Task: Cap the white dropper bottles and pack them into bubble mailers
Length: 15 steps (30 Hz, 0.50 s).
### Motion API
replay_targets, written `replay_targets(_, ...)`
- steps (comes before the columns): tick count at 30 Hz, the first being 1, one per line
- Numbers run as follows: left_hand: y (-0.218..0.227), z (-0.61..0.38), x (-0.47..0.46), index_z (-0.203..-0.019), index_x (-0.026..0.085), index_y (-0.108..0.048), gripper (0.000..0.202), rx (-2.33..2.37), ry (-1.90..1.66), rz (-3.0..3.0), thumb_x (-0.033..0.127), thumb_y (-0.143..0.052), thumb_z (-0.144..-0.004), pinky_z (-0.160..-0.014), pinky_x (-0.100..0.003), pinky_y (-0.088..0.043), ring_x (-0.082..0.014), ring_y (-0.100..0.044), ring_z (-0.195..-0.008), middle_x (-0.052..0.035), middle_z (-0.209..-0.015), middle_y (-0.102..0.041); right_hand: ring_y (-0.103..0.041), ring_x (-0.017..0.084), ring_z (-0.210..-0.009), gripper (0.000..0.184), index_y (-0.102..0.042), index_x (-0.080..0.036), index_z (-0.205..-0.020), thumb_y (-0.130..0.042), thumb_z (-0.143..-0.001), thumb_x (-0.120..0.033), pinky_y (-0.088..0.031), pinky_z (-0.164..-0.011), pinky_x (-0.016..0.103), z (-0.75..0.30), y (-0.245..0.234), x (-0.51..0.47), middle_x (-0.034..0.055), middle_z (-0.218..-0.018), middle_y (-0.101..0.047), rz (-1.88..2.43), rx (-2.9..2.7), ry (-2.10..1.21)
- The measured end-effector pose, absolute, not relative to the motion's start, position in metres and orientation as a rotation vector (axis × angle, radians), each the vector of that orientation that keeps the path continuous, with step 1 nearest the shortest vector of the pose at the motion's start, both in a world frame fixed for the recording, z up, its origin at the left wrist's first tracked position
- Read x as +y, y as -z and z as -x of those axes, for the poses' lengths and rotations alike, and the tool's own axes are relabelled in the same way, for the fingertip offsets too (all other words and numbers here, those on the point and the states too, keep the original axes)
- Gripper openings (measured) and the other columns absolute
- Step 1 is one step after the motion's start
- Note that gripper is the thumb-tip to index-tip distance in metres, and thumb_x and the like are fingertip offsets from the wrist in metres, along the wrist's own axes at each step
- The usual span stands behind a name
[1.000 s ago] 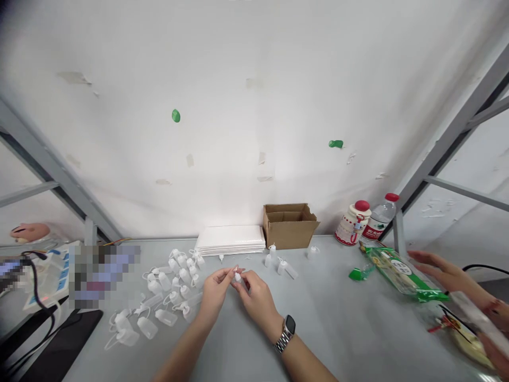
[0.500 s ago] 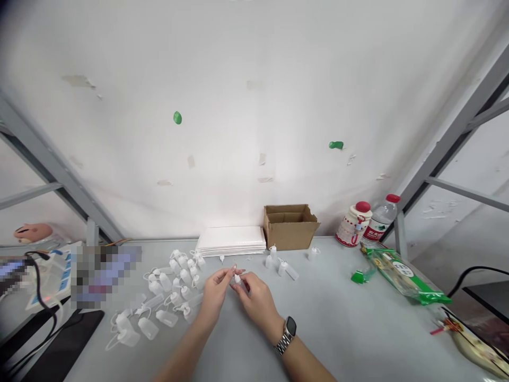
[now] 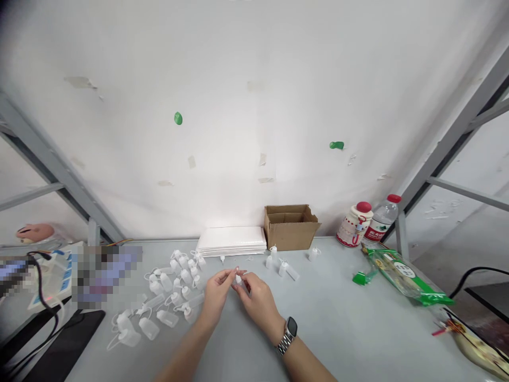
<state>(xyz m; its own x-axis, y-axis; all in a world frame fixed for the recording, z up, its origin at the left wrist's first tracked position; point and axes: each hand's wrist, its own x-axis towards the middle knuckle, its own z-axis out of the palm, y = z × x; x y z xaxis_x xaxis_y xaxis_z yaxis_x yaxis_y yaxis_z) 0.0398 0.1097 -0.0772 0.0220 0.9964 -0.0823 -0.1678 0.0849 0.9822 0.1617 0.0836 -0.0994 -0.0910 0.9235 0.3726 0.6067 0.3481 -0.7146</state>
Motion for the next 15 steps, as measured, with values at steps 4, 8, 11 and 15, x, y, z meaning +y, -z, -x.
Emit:
replay_targets(4, 0.0799, -0.0404, 0.1107, -0.067, 0.018, -0.071, 0.027, 1.102, -1.216, -1.034, 0.045, -0.069, -0.061, -0.076, -0.035, -0.052, -0.0256, -0.068, -0.081, -0.0081, -0.077, -0.075, -0.055, 0.015, -0.06, 0.023, -0.056, -0.02, -0.082, -0.045, -0.091, -0.038, -0.044, -0.057, 0.026, -0.1617, 0.0986, 0.0838, 0.0025, -0.072, -0.063, 1.349, -1.797, -0.474)
replay_targets(8, 0.0802, -0.041, 0.1096, -0.071, 0.017, -0.071, 0.031, 1.09, -1.228, -1.072, 0.048, -0.065, -0.066, -0.082, -0.036, -0.05, -0.0258, -0.067, -0.087, -0.0086, -0.082, -0.075, -0.055, 0.015, -0.061, 0.022, -0.057, -0.02, -0.084, -0.046, -0.09, -0.038, -0.044, -0.058, 0.026, -0.1631, 0.0975, 0.0844, 0.0026, -0.072, -0.063, 1.352, -1.796, -0.473)
replay_targets(11, 0.0802, -0.0402, 0.1077, -0.08, 0.017, -0.071, 0.04, 1.091, -1.27, -1.067, 0.053, -0.055, -0.075, -0.09, -0.038, -0.045, -0.0251, -0.065, -0.095, -0.0089, -0.089, -0.074, -0.056, 0.015, -0.064, 0.022, -0.059, -0.02, -0.087, -0.047, -0.091, -0.037, -0.045, -0.059, 0.026, -0.1652, 0.0962, 0.0849, 0.0027, -0.075, -0.063, 1.351, -1.794, -0.485)
replay_targets(15, 0.0823, -0.038, 0.1074, -0.092, 0.017, -0.069, 0.048, 1.086, -1.293, -1.007, 0.057, -0.045, -0.081, -0.093, -0.039, -0.043, -0.0241, -0.063, -0.099, -0.0097, -0.099, -0.072, -0.055, 0.015, -0.065, 0.022, -0.06, -0.02, -0.091, -0.046, -0.091, -0.038, -0.046, -0.061, 0.026, -0.1687, 0.0929, 0.0852, 0.0025, -0.076, -0.063, 1.325, -1.768, -0.461)
